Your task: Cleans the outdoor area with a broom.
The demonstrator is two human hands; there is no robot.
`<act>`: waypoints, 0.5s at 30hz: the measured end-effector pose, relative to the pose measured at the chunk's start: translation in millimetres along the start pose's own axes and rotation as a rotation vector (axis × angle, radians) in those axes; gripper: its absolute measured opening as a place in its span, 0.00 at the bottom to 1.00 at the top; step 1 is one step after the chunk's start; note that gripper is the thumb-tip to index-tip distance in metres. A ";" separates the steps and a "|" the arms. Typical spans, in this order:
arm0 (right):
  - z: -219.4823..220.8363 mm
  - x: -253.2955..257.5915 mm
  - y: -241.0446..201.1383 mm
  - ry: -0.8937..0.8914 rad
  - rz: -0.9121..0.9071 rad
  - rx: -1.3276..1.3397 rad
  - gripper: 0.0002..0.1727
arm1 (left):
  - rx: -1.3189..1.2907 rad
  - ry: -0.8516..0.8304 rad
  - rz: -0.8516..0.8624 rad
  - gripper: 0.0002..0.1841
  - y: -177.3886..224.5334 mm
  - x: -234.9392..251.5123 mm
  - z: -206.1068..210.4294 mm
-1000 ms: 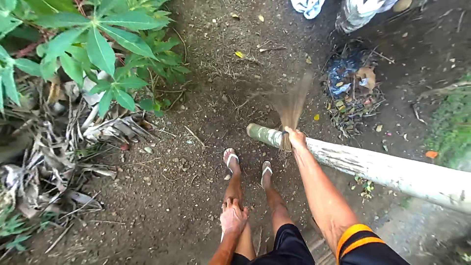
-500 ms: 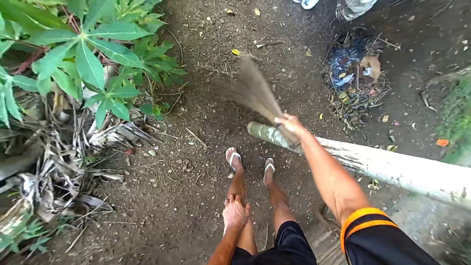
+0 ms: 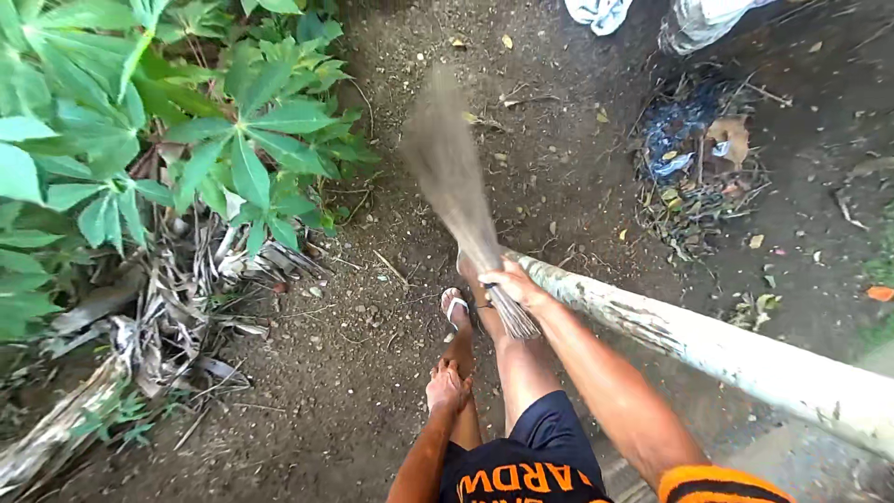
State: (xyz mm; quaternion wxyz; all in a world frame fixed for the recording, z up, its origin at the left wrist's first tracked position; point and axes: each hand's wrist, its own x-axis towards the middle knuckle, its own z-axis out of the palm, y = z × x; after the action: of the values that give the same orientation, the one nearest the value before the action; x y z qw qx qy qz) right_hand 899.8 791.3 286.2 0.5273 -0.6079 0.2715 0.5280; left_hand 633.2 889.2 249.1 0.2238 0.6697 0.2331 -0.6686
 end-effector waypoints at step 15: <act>-293.5 29.7 -101.6 0.858 0.276 -0.371 0.31 | -0.139 0.079 -0.072 0.36 64.3 -27.5 -205.2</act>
State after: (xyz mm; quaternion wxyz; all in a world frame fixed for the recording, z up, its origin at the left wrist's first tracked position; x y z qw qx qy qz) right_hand 1103.0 555.9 261.3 0.1756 -0.8128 0.4438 0.3340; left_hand 834.9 963.4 277.0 0.2362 0.6697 0.3115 -0.6314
